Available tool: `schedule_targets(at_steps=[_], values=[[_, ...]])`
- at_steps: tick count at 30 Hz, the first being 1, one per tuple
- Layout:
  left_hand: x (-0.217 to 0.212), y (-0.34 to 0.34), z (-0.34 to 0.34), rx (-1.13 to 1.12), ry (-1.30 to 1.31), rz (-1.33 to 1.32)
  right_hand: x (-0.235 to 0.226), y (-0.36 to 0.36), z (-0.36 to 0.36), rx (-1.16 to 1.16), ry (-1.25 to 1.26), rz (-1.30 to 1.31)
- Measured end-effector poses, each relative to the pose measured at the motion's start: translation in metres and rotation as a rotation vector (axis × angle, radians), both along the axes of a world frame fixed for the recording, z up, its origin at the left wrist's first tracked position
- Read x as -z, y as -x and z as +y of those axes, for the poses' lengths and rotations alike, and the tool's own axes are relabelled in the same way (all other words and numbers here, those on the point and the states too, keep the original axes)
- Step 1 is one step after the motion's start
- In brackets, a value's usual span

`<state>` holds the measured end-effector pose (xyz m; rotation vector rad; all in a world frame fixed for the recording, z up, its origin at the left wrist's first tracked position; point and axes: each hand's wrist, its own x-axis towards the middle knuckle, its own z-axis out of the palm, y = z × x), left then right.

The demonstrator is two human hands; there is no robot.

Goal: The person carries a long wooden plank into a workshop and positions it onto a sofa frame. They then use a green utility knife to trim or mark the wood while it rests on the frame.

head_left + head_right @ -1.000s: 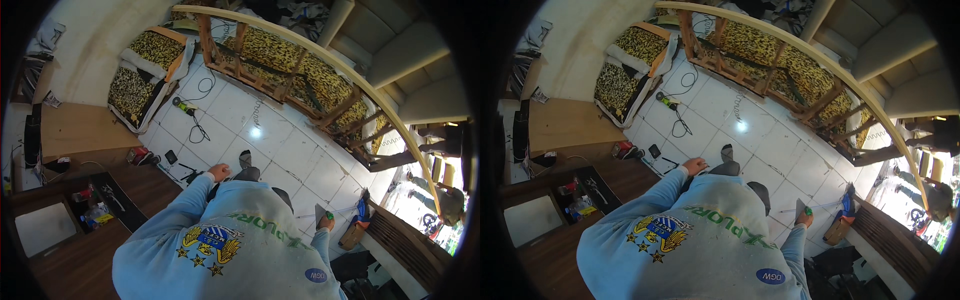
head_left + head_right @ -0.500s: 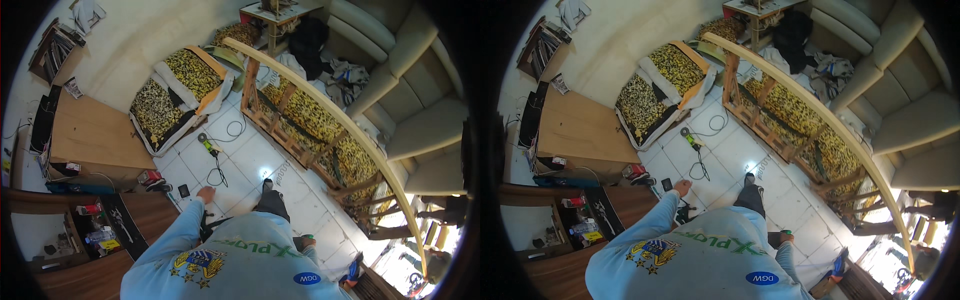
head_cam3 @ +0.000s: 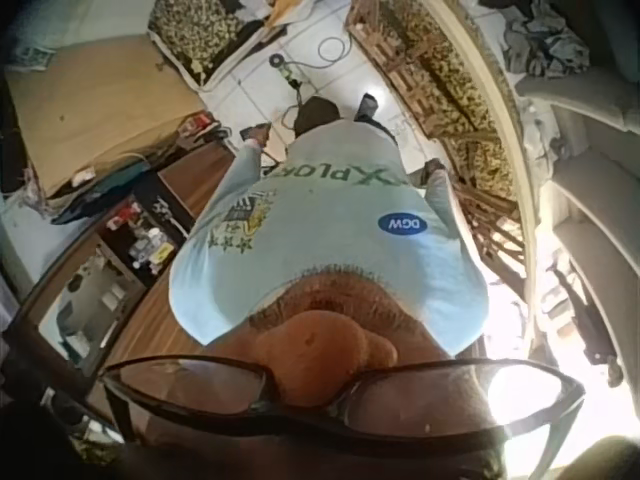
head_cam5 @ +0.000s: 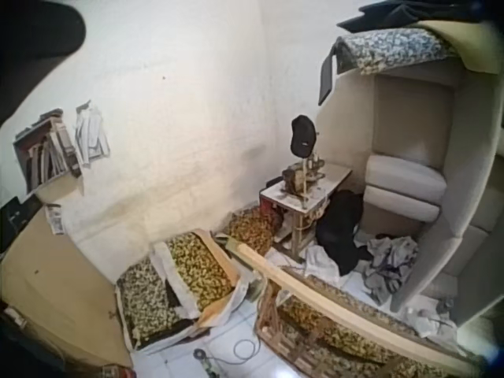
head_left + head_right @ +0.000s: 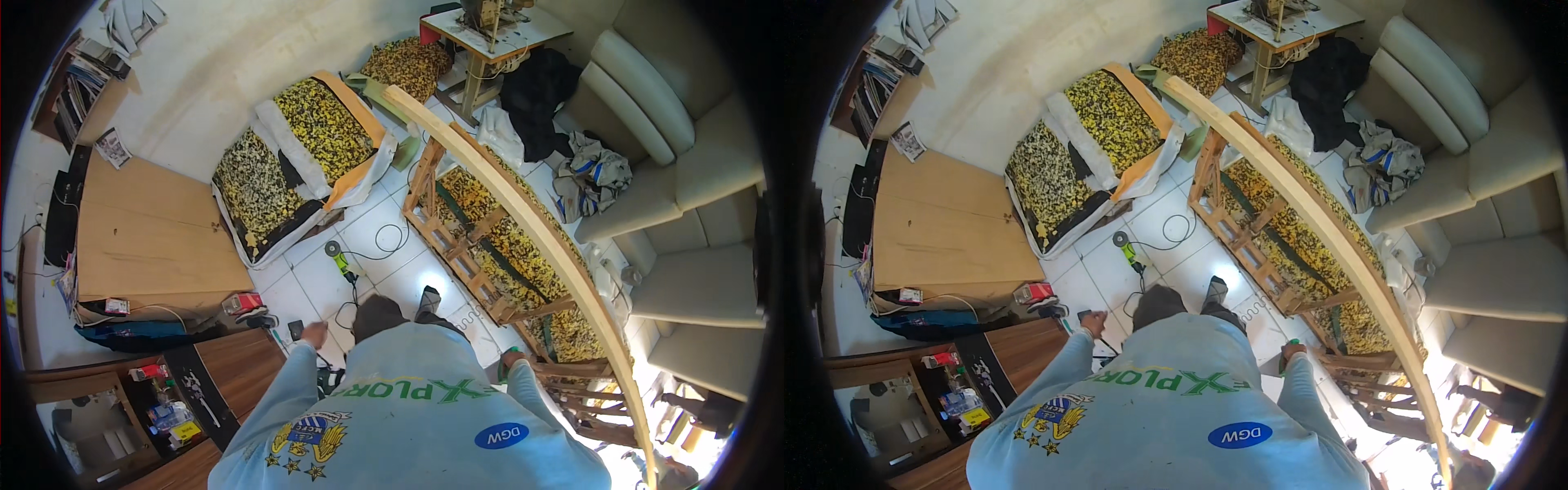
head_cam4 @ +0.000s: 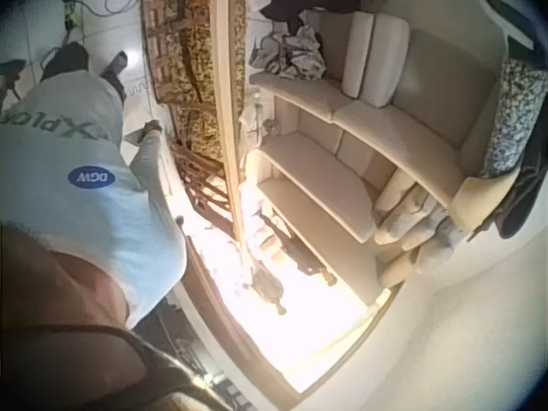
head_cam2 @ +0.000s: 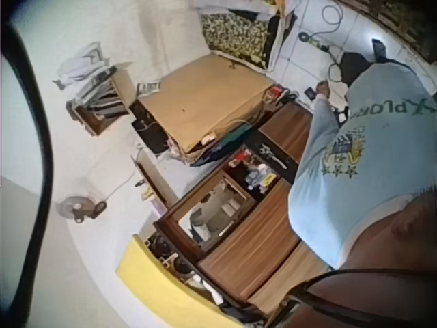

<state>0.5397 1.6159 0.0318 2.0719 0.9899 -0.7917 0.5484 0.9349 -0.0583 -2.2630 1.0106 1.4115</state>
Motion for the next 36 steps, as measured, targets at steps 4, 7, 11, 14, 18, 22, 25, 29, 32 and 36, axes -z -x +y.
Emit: schedule_targets(at_steps=[4,7,11,14,18,22,25,29,32,36], values=[[-0.035,-0.126,-0.031,-0.178,0.117,-0.145,0.028,-0.040,-0.022,-0.313,0.047,-0.100],[-0.037,-0.213,-0.028,-0.021,0.123,-0.296,0.049,-0.058,-0.027,-0.325,0.000,-0.080],[-0.052,-0.394,-0.035,0.207,0.239,-0.480,0.046,-0.047,0.001,0.139,0.087,-0.093],[-0.088,-0.530,-0.039,0.430,0.256,-0.441,-0.018,-0.070,0.074,-0.025,0.053,-0.020],[-0.083,-0.683,-0.049,0.440,0.266,-0.712,-0.054,-0.067,0.169,-0.143,0.254,0.108],[-0.099,-0.778,-0.056,0.575,0.243,-0.720,-0.120,-0.098,0.311,-0.284,0.282,0.130],[-0.129,-0.808,-0.071,0.793,0.374,-0.458,-0.123,-0.078,0.409,0.418,0.441,-0.210],[-0.108,-0.842,-0.066,0.773,0.667,-0.259,-0.165,-0.095,0.511,0.967,0.307,-0.340],[-0.093,-0.846,-0.062,0.620,0.809,-0.080,-0.180,-0.103,0.561,1.297,0.100,-0.351],[-0.087,-0.851,-0.069,0.586,0.829,0.022,-0.161,-0.093,0.612,1.103,0.225,-0.345]])
